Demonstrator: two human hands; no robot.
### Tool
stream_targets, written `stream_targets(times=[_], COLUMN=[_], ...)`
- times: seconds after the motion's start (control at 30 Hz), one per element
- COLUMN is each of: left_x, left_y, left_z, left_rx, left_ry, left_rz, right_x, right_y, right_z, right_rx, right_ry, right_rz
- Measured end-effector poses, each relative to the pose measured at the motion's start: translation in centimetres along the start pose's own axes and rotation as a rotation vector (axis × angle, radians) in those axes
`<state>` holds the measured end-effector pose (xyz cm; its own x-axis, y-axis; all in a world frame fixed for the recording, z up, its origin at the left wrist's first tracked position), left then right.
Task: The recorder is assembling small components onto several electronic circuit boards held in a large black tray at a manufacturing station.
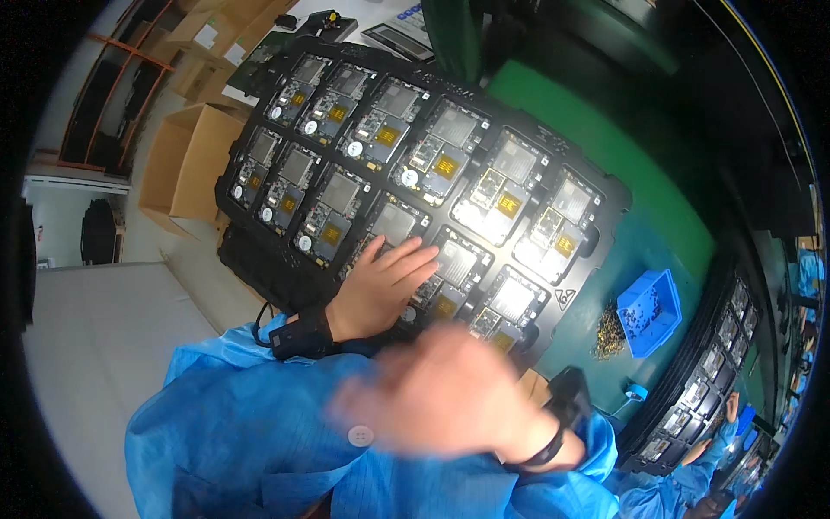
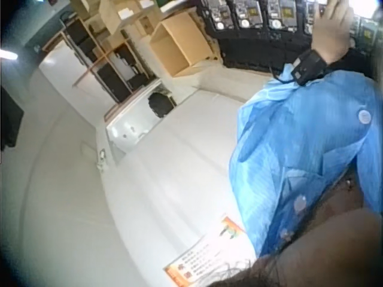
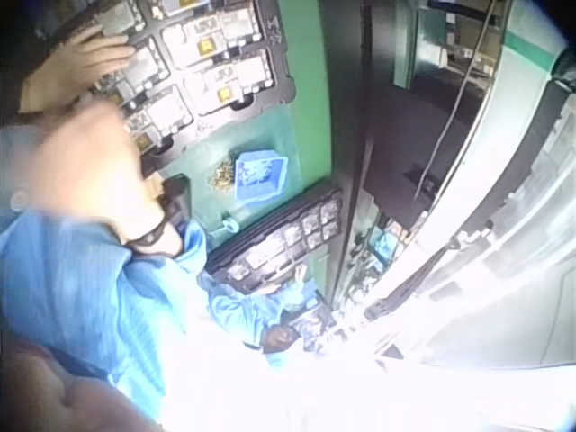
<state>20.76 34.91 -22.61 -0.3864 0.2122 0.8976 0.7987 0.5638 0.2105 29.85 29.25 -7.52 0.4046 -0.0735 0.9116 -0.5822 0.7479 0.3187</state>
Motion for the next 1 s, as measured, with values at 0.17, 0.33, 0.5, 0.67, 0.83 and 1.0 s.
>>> stream_targets(times=[0.17, 0.33, 0.5, 0.67, 0.83, 1.0], left_x=[1.2, 0.8, 0.4, 0.9, 1.7, 2.0], left_y=[1.9, 3.2, 3.5, 3.6, 5.1, 7.8], left_z=[-0.1, -0.9, -0.7, 0.3, 1.7, 1.8], left_rx=[-0.043, -0.053, -0.013, 0.073, 0.009, -0.096], left_ry=[-0.005, -0.023, -0.005, 0.012, 0.008, -0.053], left_rz=[0.011, 0.019, 0.062, 0.004, -0.198, -0.261], right_x=[-2.5, -3.2, -4.3, -4.5, -5.8, -6.6], right_y=[-6.9, -8.7, -8.1, -6.6, -4.5, -4.3], right_z=[-10.5, -13.0, -13.5, -13.7, -13.7, -12.9], right_rx=[-0.569, -0.675, -0.633, -0.597, -0.535, -0.474], right_ry=[-0.073, -0.100, -0.081, -0.035, 0.035, -0.014], right_rz=[-0.217, -0.196, -0.200, -0.227, -0.211, -0.212])
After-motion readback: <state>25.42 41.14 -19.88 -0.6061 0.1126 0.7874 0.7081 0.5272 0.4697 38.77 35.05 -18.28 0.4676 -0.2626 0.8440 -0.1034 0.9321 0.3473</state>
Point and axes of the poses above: each hand's wrist, its own y-axis towards the middle knuckle, its own x-axis out of the back of the hand, z = x × y, the point moved 4 cm from there along y, towards the middle knuckle, and after that the axes turned 4 degrees about y, right-handed, at the moved point
